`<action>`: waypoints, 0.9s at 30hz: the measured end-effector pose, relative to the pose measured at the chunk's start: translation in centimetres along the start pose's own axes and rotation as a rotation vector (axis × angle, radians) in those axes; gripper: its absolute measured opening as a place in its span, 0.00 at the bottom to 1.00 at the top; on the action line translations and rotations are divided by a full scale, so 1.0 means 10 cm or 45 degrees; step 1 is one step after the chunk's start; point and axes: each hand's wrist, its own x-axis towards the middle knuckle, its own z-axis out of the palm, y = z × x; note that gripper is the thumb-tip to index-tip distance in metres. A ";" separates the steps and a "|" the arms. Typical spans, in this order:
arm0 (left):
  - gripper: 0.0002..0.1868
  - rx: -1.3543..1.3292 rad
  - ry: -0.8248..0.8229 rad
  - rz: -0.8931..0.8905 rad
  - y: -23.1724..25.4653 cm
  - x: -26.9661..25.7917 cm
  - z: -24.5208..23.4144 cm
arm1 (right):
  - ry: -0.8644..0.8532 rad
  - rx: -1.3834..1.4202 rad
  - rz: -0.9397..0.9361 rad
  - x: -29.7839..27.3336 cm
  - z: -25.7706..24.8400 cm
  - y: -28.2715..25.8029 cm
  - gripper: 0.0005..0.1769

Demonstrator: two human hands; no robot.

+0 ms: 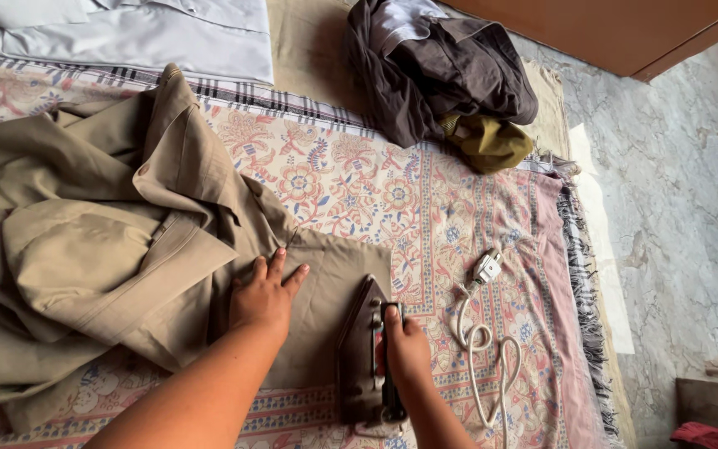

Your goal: The person irons a pair of beige trousers laid out on a patterned rug. They repeatedly smooth the fabric with their hands and use a handheld iron to press different sections, including the legs and waist area, while adjusting the garment's position.

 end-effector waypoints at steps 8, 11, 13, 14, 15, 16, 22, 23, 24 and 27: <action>0.55 -0.049 -0.008 0.028 -0.08 -0.13 -0.06 | 0.065 0.095 0.010 0.13 0.04 -0.42 0.30; 0.59 -0.045 -0.107 0.027 -0.09 -0.16 -0.16 | 0.007 -0.222 -0.069 -0.04 0.05 -0.57 0.28; 0.56 -0.007 -0.051 0.040 -0.09 -0.18 -0.16 | -0.071 -0.450 -0.160 -0.05 0.07 -0.68 0.30; 0.55 0.011 -0.038 0.040 -0.09 -0.19 -0.14 | -0.105 -0.557 -0.201 -0.04 0.09 -0.72 0.31; 0.53 0.029 -0.026 0.040 -0.08 -0.20 -0.13 | -0.092 -0.532 -0.194 -0.01 0.11 -0.76 0.31; 0.51 0.051 -0.005 0.041 -0.08 -0.18 -0.14 | -0.075 -0.501 -0.192 0.05 0.13 -0.82 0.32; 0.48 -0.082 0.012 -0.008 -0.07 -0.05 0.03 | -0.037 -0.211 -0.159 0.46 0.35 -1.02 0.32; 0.50 -0.061 0.054 0.000 -0.08 -0.02 0.09 | -0.060 -0.183 -0.183 0.48 0.38 -1.04 0.33; 0.51 -0.041 0.096 0.010 -0.10 0.03 0.15 | -0.067 -0.277 -0.191 0.46 0.39 -1.06 0.32; 0.50 0.016 0.233 0.029 -0.11 0.18 0.26 | -0.131 -0.459 -0.211 0.34 0.47 -1.14 0.31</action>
